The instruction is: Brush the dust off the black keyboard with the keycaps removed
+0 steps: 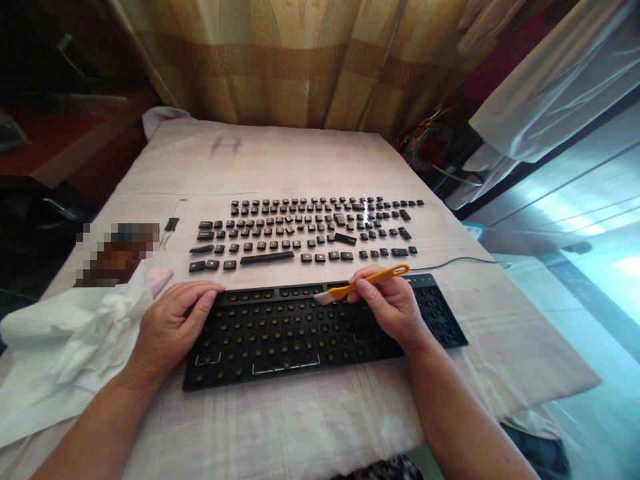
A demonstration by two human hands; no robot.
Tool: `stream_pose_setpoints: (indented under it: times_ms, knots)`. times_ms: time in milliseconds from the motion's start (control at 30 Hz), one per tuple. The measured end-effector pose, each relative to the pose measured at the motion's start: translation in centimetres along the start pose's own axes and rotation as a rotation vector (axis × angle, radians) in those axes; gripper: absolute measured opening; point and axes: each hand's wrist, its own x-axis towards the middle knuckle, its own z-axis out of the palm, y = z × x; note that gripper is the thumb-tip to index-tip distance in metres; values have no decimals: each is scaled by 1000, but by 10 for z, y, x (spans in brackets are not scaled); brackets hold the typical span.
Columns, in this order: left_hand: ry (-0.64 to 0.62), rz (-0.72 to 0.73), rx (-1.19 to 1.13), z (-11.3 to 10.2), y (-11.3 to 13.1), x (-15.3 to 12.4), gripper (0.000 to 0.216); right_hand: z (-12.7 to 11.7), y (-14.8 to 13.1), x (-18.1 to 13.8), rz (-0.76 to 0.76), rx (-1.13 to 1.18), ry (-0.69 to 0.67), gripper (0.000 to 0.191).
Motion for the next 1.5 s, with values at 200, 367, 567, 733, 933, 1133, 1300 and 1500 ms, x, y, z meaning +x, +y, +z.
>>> stream_pose_setpoints:
  times_ms: [200,367,567,733,933,1133,1300,1500]
  knots:
    - [10,22,1,1,-1,0,27,-1,4,1,-56,-61,1,33]
    - [12,10,-1,1,-2,-1,27,-3,4,1,-92,-145,-39,21]
    - [10,18,-8,1,1,0,27,-2,4,2,-141,-184,-72,18]
    - [3,12,-6,1,0,0,27,-1,5,2,-132,-202,-84,15]
    - [13,24,0,1,0,0,27,0,5,1,-132,-181,-104,15]
    - [9,16,10,1,0,0,27,1,0,0,-98,-63,-89,17]
    - [11,23,2,2,-1,0,26,-1,0,1,-82,-76,-15,21]
    - [1,-13,-3,1,1,0,28,-2,7,0,-98,-160,-42,18]
